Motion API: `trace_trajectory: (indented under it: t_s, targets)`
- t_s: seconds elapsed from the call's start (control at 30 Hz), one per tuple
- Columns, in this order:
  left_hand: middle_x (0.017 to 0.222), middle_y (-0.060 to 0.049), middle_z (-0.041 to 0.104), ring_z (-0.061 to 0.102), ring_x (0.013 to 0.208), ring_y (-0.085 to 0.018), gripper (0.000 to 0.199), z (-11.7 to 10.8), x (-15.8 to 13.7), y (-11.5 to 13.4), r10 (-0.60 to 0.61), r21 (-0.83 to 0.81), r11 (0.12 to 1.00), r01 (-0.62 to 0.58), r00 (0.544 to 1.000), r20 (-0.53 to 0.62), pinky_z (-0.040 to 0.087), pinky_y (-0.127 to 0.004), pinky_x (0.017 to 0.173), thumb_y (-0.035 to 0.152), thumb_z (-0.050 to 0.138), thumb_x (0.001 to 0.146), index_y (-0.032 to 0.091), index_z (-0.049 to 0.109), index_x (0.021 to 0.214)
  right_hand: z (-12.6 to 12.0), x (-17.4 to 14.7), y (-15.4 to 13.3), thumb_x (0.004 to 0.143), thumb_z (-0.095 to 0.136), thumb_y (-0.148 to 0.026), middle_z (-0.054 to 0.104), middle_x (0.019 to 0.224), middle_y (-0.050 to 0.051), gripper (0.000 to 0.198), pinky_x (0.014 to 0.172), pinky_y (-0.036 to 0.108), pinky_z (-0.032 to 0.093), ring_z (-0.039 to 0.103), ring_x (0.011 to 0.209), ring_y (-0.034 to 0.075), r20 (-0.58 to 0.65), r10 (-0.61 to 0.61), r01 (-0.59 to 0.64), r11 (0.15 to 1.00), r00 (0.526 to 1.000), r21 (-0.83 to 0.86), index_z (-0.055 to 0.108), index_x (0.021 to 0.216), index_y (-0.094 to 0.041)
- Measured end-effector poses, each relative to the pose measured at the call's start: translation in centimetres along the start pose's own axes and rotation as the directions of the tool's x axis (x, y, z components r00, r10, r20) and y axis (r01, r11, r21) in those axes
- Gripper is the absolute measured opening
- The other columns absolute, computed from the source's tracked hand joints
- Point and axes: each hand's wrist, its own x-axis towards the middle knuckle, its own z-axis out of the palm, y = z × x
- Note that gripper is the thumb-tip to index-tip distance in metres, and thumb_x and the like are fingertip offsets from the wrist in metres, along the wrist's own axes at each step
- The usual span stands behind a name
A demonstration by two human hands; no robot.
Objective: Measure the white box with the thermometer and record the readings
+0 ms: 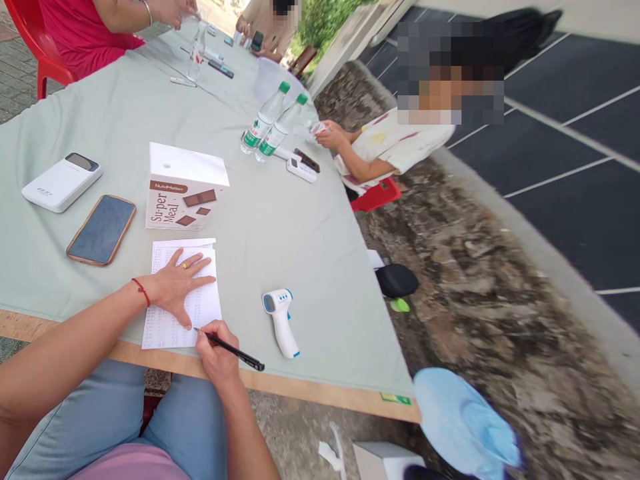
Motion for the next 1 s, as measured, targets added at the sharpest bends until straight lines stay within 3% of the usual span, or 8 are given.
trace_trajectory:
  t_s: [1.0]
  targets:
    - [0.158, -0.016, 0.008, 0.002, 0.145, -0.038, 0.109, -0.3, -0.09, 0.16, -0.005, 0.034, 0.999, 0.005, 1.0, 0.023, -0.007, -0.061, 0.111, 0.066, 0.07, 0.052, 0.022, 0.034, 0.145, 0.03, -0.05, 0.27, 0.072, 0.055, -0.024, 0.052, 0.054, -0.005, 0.01, 0.049, 0.024, 0.037, 0.046, 0.05, 0.011, -0.032, -0.006, 0.005, 1.0, 0.999, -0.004, 0.053, 0.063, -0.021]
